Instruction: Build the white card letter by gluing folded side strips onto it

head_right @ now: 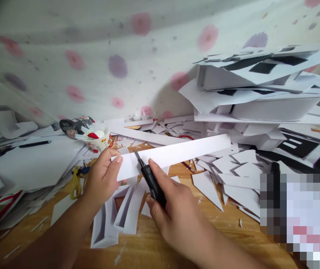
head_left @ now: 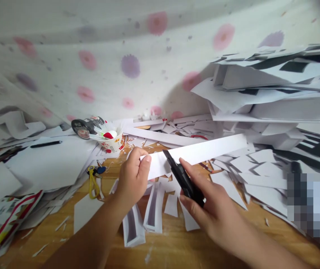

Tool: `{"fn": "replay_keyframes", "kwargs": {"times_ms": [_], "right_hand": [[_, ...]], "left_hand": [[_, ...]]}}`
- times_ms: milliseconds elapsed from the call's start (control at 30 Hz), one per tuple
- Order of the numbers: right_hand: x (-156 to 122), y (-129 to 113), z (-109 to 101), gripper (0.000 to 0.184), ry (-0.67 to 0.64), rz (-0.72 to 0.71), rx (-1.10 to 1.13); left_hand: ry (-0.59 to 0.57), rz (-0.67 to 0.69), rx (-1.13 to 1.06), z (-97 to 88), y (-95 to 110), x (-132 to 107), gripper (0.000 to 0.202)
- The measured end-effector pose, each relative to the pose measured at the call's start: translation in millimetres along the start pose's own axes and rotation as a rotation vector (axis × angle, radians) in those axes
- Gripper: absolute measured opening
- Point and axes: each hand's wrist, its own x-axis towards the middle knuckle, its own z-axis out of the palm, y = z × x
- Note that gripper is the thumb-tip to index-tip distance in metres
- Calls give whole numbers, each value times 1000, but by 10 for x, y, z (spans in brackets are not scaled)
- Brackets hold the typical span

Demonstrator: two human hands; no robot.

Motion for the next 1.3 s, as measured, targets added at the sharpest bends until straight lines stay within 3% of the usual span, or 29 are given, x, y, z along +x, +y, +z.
{"fn": "replay_keyframes", "kwargs": {"times_ms": [167,833,1300], "right_hand": [[-17,-113,96,71,-52,-28,-50],[-9,-125,141,67,-54,-22,-159],[-28,-198,184,69,-89,-23,-270]], "left_hand": [[165,144,102,46,3,-58,18],[248,336,227,33,68,-84,11],[419,516,343,32,80,-65,7]]}}
